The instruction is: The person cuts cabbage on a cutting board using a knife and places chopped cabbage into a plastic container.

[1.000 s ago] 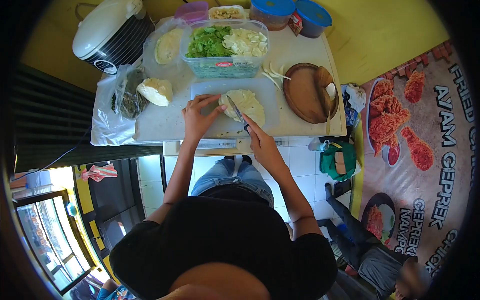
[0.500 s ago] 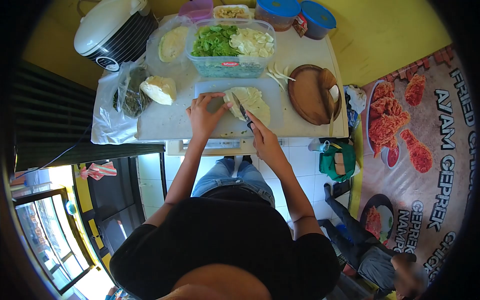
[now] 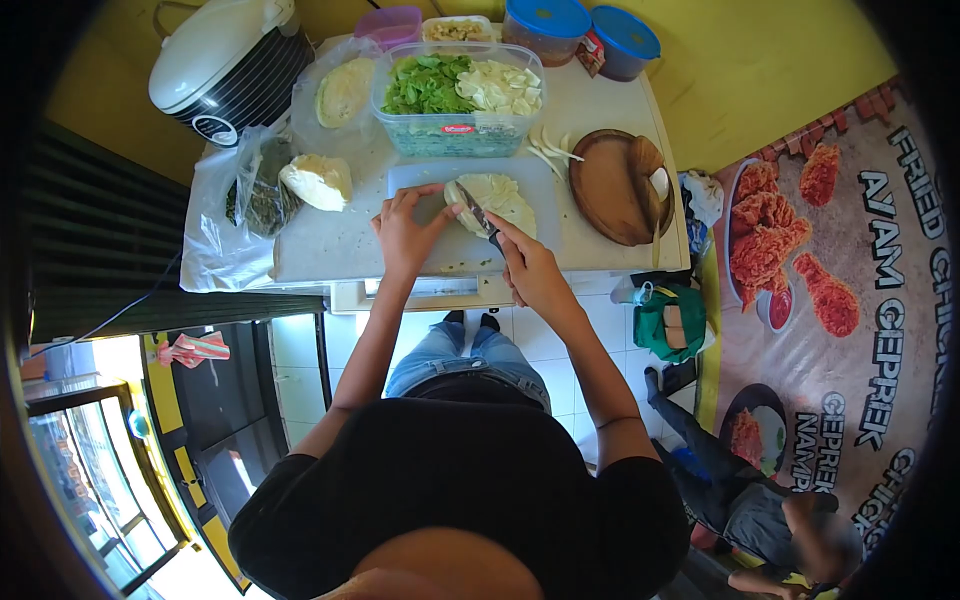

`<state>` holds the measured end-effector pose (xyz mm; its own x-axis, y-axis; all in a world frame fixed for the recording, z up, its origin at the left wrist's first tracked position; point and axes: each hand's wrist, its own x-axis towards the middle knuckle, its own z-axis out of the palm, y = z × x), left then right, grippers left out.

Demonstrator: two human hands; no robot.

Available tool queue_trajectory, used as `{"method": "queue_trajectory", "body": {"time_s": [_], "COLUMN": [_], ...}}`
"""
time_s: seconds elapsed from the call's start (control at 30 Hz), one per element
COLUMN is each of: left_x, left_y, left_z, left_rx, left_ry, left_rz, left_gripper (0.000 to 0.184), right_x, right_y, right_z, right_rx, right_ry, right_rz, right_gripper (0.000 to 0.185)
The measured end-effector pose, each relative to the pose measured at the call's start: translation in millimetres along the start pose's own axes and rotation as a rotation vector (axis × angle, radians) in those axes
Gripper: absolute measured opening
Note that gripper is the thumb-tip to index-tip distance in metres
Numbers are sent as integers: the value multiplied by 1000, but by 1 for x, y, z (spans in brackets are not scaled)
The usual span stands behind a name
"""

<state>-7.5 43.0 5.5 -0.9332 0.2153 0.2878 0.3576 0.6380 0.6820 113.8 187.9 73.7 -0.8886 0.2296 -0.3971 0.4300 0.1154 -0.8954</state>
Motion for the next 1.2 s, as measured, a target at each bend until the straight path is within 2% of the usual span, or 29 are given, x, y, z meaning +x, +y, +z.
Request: {"method": "queue_trajectory", "body": {"time_s": [0.27, 0.67, 1.2], "left_x": [0, 1, 1], "left_y": [2, 6, 2], "left_z": [-3, -5, -1], "left_rx": [25, 16, -21], "left_ry": [-51, -92, -87], "left_rz": [-13, -22, -40], "left_gripper": [42, 36, 36], "right_x": [-2, 13, 36], "right_y": [-33, -70, -64], "right_z": [-14, -23, -27], "right_rx": [-167, -452, -469], "right_ry": [-93, -209, -290], "right_rz": [117, 101, 58], "right_gripper": [40, 43, 45]}}
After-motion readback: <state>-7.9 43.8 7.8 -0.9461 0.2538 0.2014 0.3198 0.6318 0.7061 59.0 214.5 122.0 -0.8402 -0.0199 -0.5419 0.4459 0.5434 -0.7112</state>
